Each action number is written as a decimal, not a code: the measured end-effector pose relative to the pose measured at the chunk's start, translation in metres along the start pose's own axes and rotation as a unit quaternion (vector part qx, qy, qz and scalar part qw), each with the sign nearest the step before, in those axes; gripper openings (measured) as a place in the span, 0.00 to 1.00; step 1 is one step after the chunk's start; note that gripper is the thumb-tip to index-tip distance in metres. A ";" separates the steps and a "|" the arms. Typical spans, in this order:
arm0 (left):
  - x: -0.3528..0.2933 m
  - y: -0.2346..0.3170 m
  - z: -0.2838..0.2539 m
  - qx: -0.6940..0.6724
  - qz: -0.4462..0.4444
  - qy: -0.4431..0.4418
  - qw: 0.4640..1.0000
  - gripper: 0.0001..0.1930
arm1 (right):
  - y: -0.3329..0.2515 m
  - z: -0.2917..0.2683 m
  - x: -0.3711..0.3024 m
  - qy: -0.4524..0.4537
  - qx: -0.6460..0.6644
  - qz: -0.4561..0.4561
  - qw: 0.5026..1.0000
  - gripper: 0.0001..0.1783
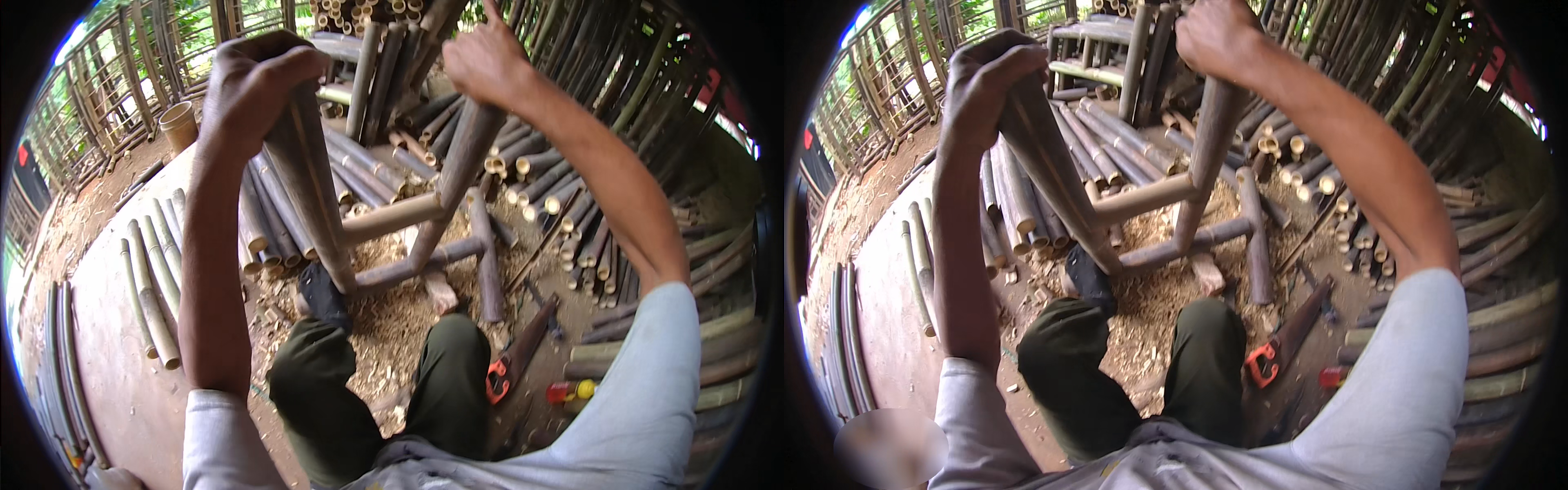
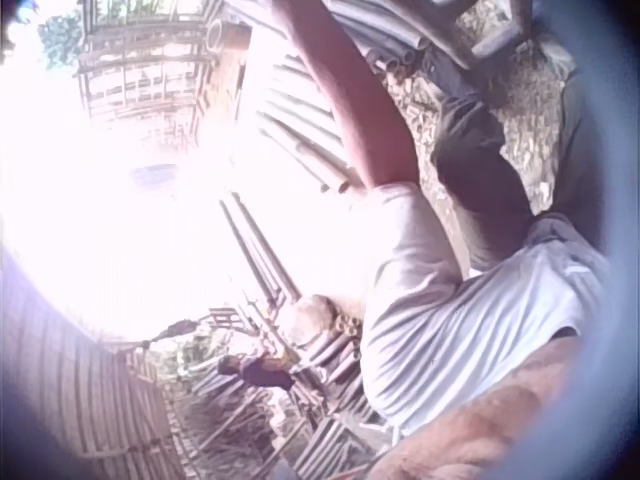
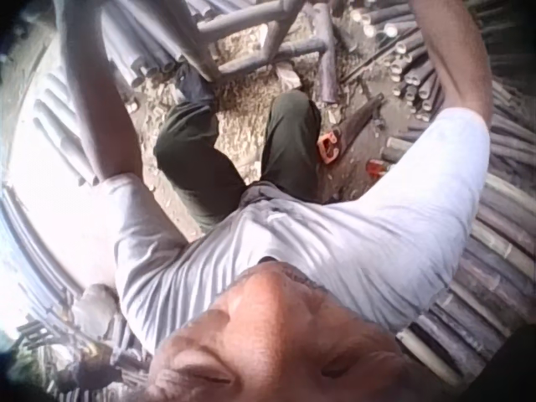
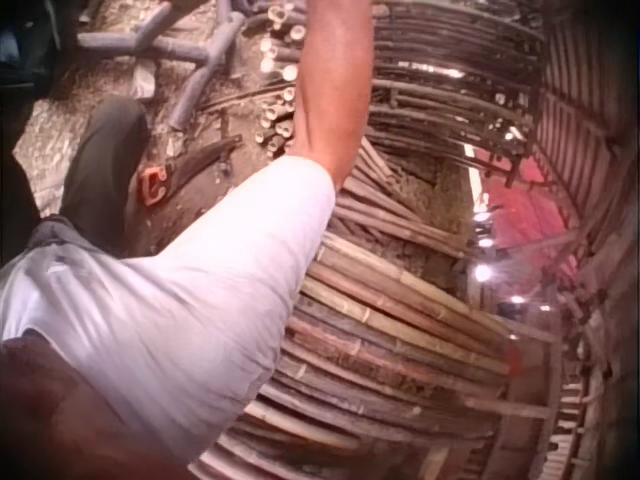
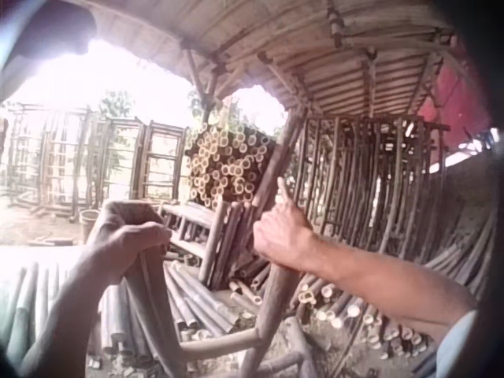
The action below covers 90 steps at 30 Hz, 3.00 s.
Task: The person assembles a bamboo chair frame by fitting pre-cut bamboo poles together. They use a hand saw to trim a bamboo piece and a knife to smooth the edges of the cut.
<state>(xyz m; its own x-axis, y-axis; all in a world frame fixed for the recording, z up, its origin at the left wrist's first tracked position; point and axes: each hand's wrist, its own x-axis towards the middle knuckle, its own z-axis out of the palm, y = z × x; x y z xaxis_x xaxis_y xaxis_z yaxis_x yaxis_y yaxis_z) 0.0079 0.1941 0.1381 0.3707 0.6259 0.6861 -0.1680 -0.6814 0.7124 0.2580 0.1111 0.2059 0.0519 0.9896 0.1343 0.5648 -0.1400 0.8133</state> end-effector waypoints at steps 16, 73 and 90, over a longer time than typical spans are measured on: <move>0.005 -0.001 -0.010 0.007 -0.004 -0.040 0.999 0.11 | 0.001 0.023 0.025 0.093 -0.024 -0.015 0.995 0.16; 0.011 0.084 0.054 0.660 -0.012 -0.264 0.704 0.11 | -0.004 0.008 -0.037 -0.017 -0.060 -0.050 0.997 0.11; 0.014 0.077 0.035 0.662 -0.015 -0.262 0.702 0.11 | -0.018 -0.049 -0.041 0.039 -0.047 -0.094 0.994 0.14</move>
<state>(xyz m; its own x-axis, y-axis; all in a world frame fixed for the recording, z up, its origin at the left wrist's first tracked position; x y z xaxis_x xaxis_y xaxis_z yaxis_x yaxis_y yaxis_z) 0.0318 0.1372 0.1980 0.6991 0.6585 0.2786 0.7150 -0.6430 -0.2744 0.2049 0.0718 0.2133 -0.1134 0.9934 0.0162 0.4782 0.0402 0.8773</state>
